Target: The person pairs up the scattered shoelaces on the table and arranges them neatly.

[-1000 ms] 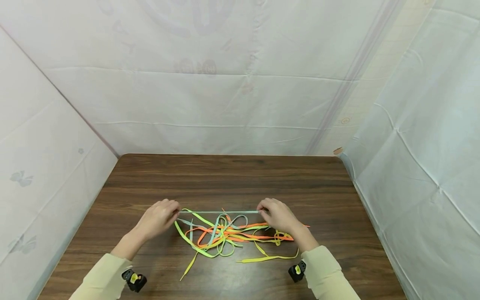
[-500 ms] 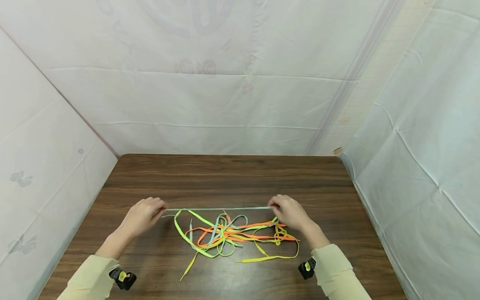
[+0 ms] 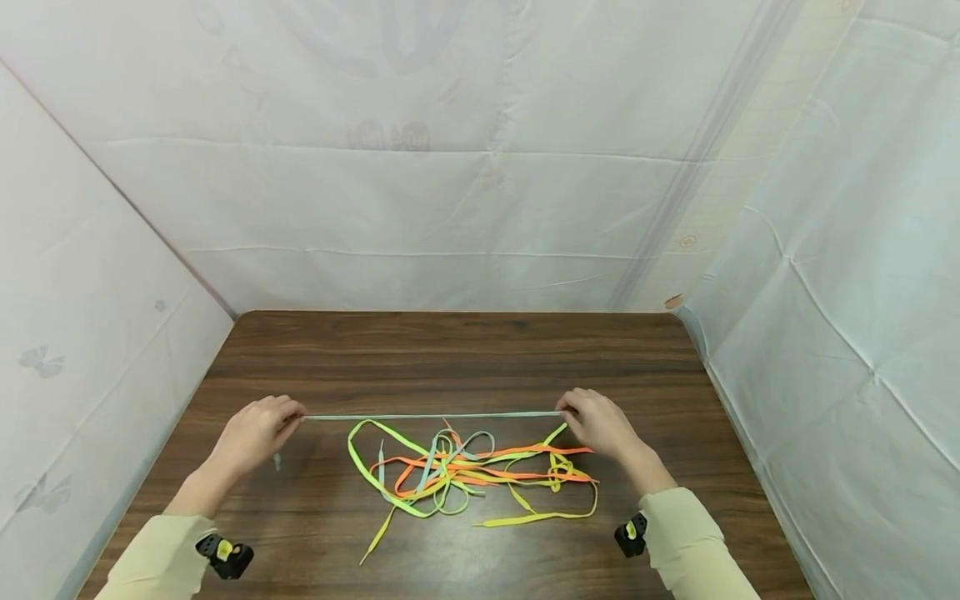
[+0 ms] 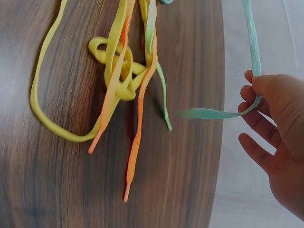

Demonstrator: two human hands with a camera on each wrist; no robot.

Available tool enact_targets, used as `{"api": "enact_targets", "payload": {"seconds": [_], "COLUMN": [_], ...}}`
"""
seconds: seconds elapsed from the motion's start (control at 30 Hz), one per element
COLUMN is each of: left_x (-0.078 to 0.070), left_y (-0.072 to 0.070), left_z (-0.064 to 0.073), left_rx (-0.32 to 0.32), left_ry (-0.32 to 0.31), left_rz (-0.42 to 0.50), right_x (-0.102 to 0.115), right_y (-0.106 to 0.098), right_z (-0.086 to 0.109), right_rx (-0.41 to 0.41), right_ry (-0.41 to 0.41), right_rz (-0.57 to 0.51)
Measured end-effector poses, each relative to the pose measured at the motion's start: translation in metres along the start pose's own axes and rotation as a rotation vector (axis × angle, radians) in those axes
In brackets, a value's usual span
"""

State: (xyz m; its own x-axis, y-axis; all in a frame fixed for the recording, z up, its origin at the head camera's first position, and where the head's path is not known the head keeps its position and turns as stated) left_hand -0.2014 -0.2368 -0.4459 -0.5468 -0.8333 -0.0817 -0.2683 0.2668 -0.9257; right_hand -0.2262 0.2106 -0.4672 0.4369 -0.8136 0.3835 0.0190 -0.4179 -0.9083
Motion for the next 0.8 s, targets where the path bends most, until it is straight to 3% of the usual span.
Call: {"api": "enact_targets", "payload": {"seconds": [0.53,0.8], "left_x": [0.032,0.047], "left_y": [-0.001,-0.005], "left_z": [0.021,0.027], "left_rx": [0.069,0.072], "left_ry": [-0.166,-0.229], "left_rz": [0.023,0.028], "right_x": [-0.026,-0.041], "right_y": [-0.004,-0.009], "right_z": [0.012,0.015], "right_rx": [-0.028,-0.025], "right_ry": [0.026,0.072], "right_rz": [0.079,0.100]}}
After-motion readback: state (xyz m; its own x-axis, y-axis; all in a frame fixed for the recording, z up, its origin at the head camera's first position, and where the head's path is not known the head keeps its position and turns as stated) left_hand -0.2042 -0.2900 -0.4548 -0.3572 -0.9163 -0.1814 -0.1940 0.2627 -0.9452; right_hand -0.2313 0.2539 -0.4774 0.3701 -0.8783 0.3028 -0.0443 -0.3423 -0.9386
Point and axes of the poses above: each hand's wrist, its own z-axis away from the middle knuckle, its own y-axis out of the palm, x = y × z, the point moved 8 cm from there along -z, towards the middle knuckle, and after that the axes turned 5 degrees about y, right-handed, at the moved point
